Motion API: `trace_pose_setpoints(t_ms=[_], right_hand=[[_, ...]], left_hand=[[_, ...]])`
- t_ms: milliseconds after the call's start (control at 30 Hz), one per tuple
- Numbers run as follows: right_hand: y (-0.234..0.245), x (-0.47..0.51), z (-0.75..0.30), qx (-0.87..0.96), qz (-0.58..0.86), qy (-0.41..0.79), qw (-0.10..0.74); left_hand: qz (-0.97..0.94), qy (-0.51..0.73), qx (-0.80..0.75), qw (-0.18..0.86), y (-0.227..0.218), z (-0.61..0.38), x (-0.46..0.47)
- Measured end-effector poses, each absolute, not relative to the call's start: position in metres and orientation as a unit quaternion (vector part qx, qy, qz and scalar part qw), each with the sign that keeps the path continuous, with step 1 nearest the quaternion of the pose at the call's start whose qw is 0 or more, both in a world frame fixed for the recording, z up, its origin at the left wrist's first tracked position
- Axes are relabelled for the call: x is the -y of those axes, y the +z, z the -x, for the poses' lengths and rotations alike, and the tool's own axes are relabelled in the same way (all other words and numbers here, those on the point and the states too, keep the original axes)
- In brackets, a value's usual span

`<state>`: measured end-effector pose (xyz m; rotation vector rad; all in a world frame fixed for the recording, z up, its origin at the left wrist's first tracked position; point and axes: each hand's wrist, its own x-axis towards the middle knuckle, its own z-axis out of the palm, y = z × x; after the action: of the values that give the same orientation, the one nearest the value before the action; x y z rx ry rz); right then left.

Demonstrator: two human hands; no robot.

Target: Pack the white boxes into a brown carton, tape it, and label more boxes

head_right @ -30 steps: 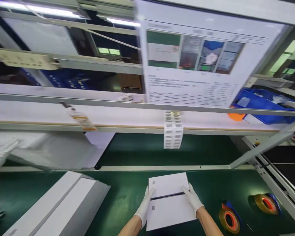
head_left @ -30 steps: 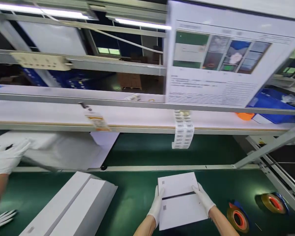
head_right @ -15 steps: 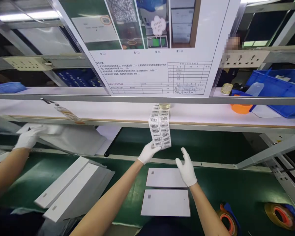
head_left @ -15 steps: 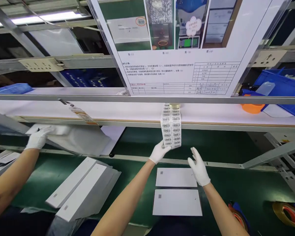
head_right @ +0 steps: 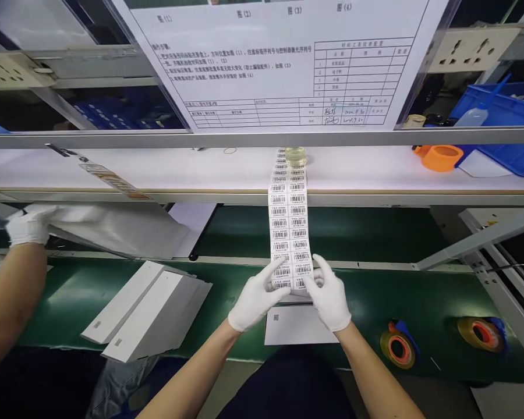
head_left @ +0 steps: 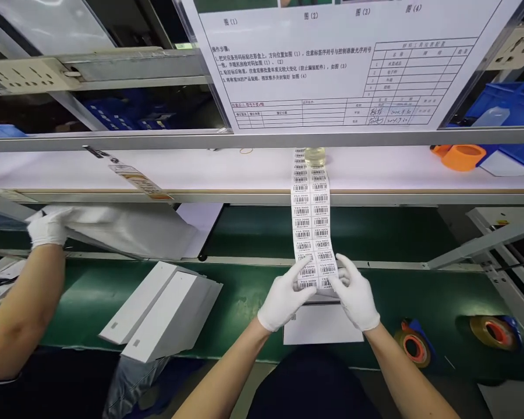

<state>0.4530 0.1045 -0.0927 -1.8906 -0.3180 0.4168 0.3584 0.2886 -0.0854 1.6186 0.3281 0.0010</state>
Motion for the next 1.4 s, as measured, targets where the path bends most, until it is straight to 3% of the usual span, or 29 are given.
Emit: trace_pose_setpoints(t_ms=[100,167,567,700,833,967,1133,1400], right_hand=[[-0.082,-0.109,-0.439,0.258,0.846,-0.069,0.461],[-0.070,-0.114,-0.430,0.346,0.828,-0.170,0.407],[-0.048,-0.142,-0.407,0.425,0.801,-0.253,0.337],[-0.064,-0.144,-0.385,0.374,0.829,-0.229,0.348],[-0.096,-0.127,-0.357,0.298,0.838,-0.135,0.437],[-0.149,-0.108,-0.343,0.157,0.873,0.144,0.438],[-0.211,-0.120,-0.337,0.103,0.855,0.297,0.412],[-0.246,-0.141,-0.339,0.119,0.873,0.329,0.341]], left_hand=[[-0.728,0.015,-0.137,0.672,-0.085,-0.356,-0.294],[-0.722,0.027,-0.111,0.682,-0.081,-0.356,-0.297],[-0.772,0.002,-0.034,0.635,-0.075,-0.351,-0.323],[-0.770,-0.065,0.007,0.635,-0.068,-0.352,-0.336],[-0.793,-0.079,0.052,0.602,-0.082,-0.347,-0.364],[-0.862,-0.024,-0.090,0.499,-0.170,-0.313,-0.382],[-0.752,-0.207,-0.226,0.584,-0.272,-0.251,-0.358],[-0.677,-0.256,-0.206,0.659,-0.268,-0.245,-0.342]])
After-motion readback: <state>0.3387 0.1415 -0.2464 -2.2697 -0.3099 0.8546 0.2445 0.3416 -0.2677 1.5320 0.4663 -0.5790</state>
